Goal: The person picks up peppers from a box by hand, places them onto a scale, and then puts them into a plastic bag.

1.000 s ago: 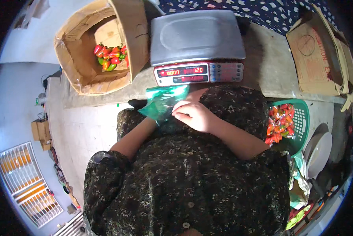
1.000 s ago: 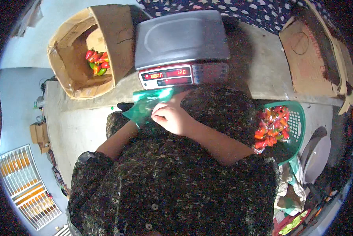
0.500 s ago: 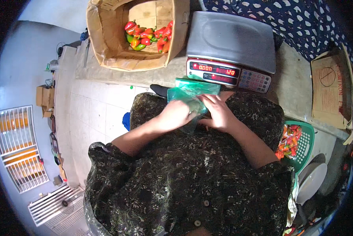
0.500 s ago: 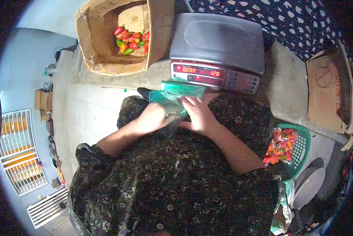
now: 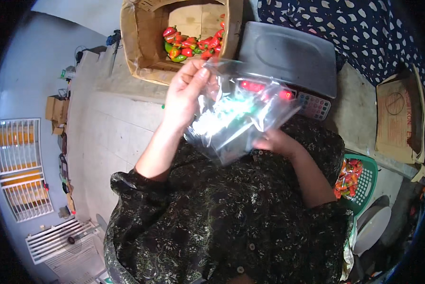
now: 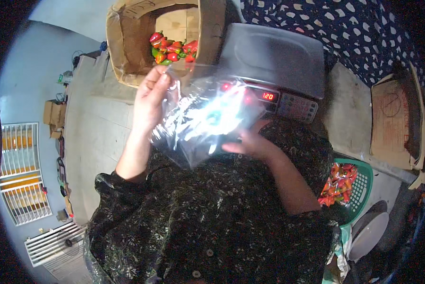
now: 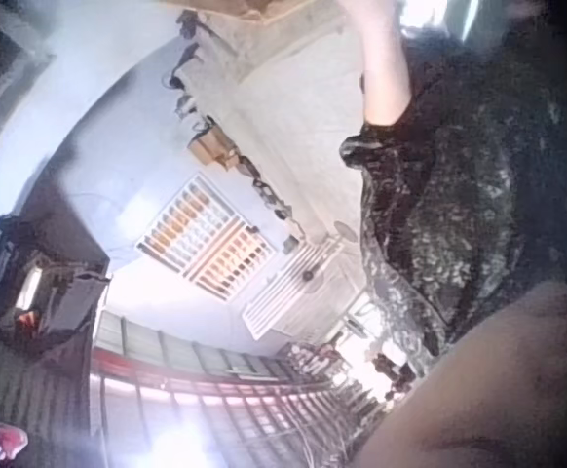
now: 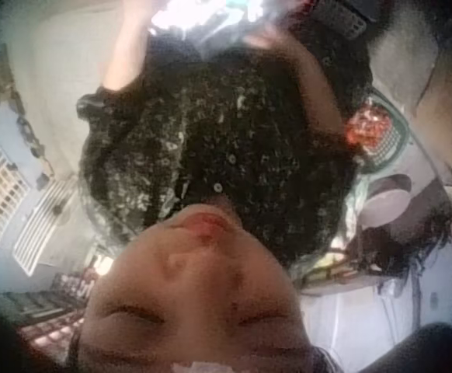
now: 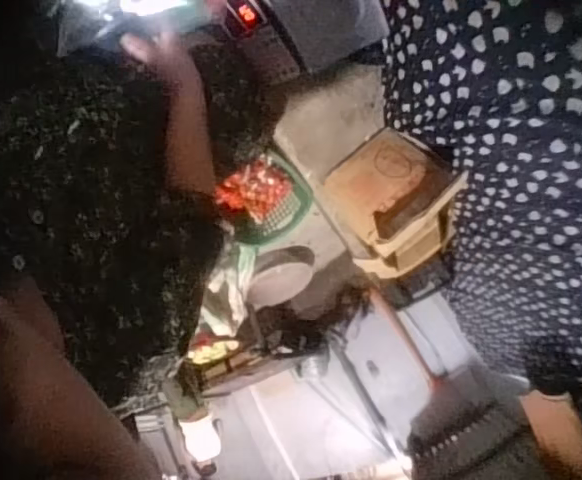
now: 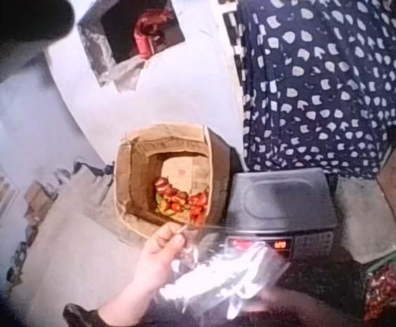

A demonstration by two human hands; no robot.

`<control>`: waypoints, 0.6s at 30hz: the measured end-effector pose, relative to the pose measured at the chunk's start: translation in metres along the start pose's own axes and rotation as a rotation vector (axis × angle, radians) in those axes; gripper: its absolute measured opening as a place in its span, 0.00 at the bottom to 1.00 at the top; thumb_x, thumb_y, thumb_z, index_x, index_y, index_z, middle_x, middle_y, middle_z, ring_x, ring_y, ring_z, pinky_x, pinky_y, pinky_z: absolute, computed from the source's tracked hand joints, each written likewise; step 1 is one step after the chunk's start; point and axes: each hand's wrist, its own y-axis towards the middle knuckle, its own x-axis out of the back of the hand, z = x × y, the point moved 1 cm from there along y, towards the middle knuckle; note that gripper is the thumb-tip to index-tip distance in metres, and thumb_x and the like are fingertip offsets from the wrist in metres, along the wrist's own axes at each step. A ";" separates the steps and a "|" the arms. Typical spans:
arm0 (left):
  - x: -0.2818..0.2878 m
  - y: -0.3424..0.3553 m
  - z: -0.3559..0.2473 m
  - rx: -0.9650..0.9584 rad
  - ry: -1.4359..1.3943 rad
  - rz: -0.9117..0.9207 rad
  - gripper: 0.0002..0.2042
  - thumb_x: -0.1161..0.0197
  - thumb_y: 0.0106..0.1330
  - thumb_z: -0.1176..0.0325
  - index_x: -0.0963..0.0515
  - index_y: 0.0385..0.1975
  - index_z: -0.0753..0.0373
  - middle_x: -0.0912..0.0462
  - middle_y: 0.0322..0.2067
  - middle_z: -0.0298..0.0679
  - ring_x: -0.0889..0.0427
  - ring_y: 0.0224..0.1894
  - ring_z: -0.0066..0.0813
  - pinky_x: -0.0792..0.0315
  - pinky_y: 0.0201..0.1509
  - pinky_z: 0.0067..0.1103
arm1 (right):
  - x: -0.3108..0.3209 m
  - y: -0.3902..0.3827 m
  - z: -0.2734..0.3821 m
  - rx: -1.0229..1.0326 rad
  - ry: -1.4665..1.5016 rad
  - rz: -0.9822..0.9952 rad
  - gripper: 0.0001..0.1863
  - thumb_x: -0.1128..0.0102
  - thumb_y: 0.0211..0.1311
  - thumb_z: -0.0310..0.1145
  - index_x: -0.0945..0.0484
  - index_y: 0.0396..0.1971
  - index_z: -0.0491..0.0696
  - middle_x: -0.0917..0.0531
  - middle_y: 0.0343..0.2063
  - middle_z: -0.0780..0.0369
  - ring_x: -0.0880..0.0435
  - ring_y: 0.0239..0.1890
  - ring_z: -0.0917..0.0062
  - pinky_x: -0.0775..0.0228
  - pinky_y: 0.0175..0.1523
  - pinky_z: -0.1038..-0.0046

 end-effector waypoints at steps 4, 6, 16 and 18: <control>-0.010 -0.007 0.042 0.095 0.177 0.134 0.06 0.44 0.64 0.75 0.33 0.37 0.63 0.27 0.26 0.30 0.26 0.27 0.17 0.31 0.32 0.14 | -0.001 -0.004 0.036 0.215 0.694 -0.107 0.41 0.35 0.50 0.44 0.43 0.61 0.44 0.36 0.59 0.56 0.34 0.59 0.67 0.44 0.64 0.62; -0.018 -0.010 0.063 0.097 0.211 0.166 0.07 0.42 0.61 0.78 0.33 0.36 0.61 0.26 0.30 0.30 0.29 0.31 0.14 0.32 0.33 0.13 | 0.004 -0.005 0.029 0.217 0.574 -0.358 0.25 0.40 0.55 0.41 0.30 0.49 0.44 0.23 0.42 0.60 0.23 0.44 0.74 0.34 0.52 0.69; 0.031 0.006 0.026 -0.214 0.431 -0.256 0.04 0.45 0.65 0.73 0.27 0.37 0.63 0.25 0.35 0.29 0.30 0.38 0.15 0.35 0.45 0.15 | 0.035 -0.012 0.004 -0.019 0.085 -0.735 0.16 0.45 0.61 0.41 0.24 0.41 0.45 0.24 0.23 0.71 0.26 0.25 0.86 0.35 0.28 0.80; 0.048 0.000 0.004 -0.429 0.394 -0.316 0.03 0.46 0.63 0.77 0.27 0.35 0.63 0.25 0.37 0.31 0.29 0.40 0.17 0.37 0.47 0.15 | 0.036 -0.013 0.011 -0.023 0.085 -0.784 0.15 0.46 0.63 0.39 0.23 0.42 0.45 0.22 0.26 0.68 0.23 0.28 0.83 0.32 0.32 0.80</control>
